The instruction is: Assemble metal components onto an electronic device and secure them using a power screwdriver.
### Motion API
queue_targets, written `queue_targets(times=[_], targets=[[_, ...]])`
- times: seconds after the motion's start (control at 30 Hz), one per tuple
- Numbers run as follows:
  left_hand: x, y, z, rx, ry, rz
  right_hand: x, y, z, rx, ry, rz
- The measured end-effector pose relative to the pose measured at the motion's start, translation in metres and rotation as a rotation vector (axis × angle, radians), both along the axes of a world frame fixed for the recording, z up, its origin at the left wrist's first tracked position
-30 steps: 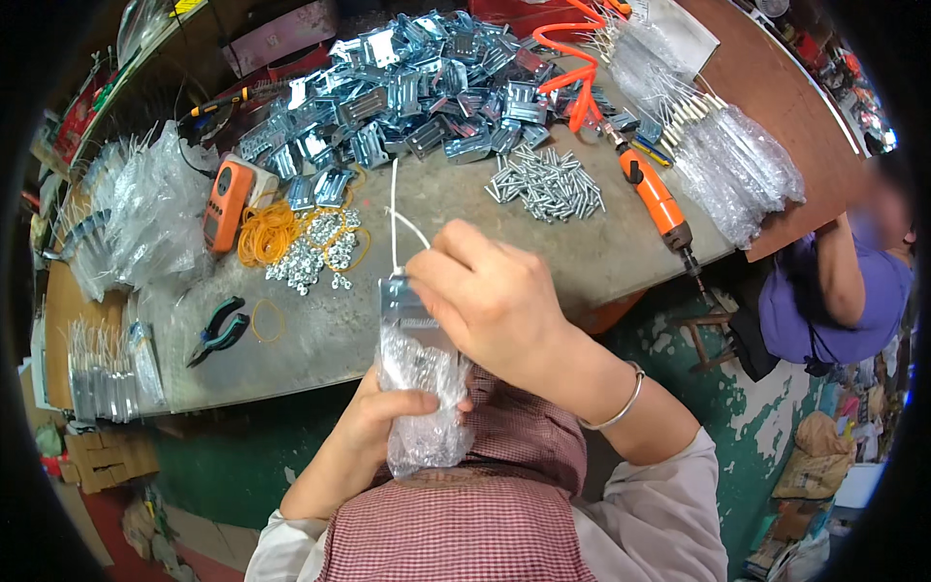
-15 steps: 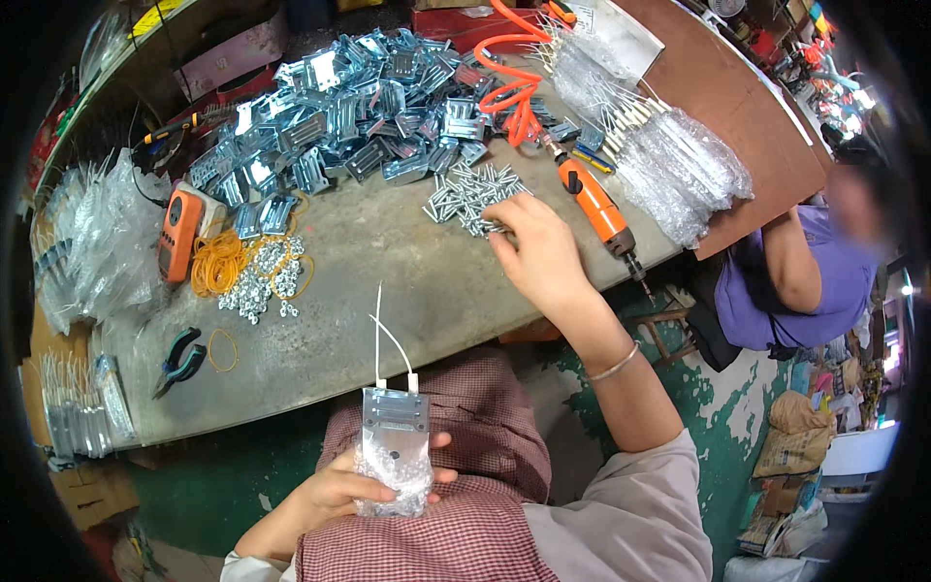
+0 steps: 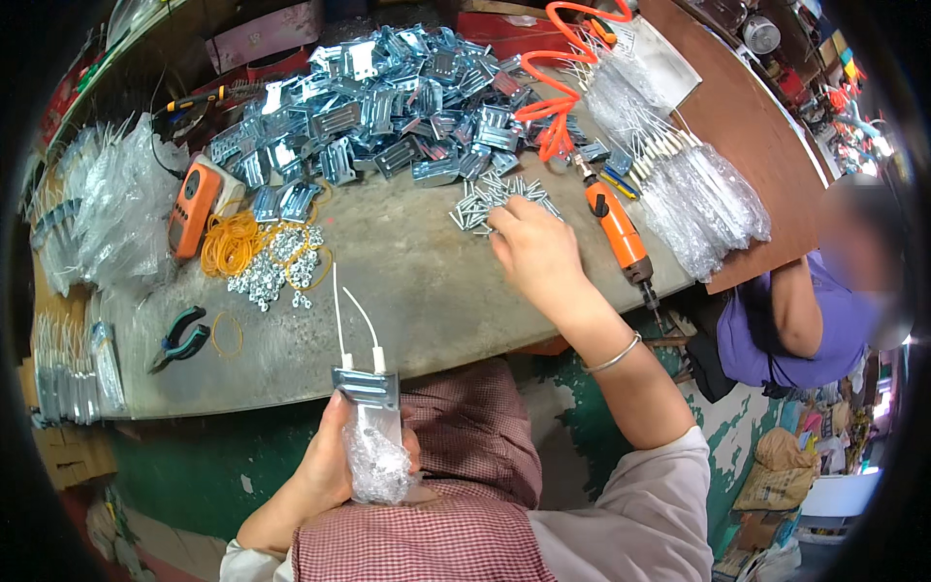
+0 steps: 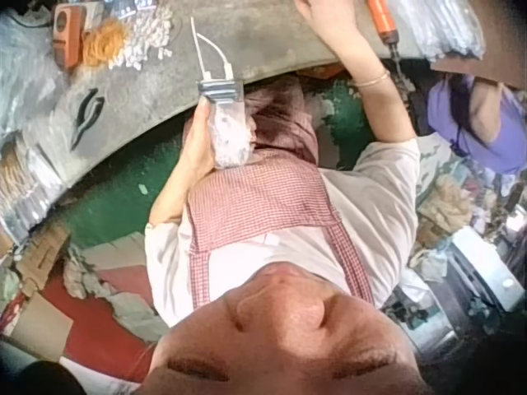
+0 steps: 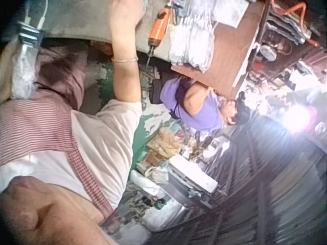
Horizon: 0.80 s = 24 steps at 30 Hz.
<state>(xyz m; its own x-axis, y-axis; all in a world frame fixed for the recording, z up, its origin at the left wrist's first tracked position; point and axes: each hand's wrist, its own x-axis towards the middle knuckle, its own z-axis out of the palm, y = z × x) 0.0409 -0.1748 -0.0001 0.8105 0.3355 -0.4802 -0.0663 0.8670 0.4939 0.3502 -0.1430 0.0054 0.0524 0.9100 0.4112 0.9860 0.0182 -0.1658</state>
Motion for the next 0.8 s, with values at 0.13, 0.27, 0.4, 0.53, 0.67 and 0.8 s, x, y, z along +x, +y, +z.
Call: queue_targets(times=[0.13,0.27,0.4,0.53,0.67,0.8], targets=[[0.001,0.005,0.001,-0.018,0.018,0.095,0.007,0.0,-0.002,0.169,0.171,-0.009],[0.007,0.011,0.004,0.027,0.017,0.132,-0.015,-0.01,0.021,0.06,0.539,-0.013],[0.012,0.012,0.003,-0.007,0.008,0.195,-0.055,-0.034,0.048,-0.177,0.794,0.189],[0.015,0.011,0.002,0.019,0.011,0.251,-0.084,-0.042,0.058,-0.218,0.767,0.399],[0.015,0.01,-0.001,0.047,0.035,0.283,-0.093,-0.042,0.056,-0.247,0.742,0.449],[0.017,0.007,0.003,0.115,0.089,0.307,-0.099,-0.045,0.059,-0.237,0.493,0.423]])
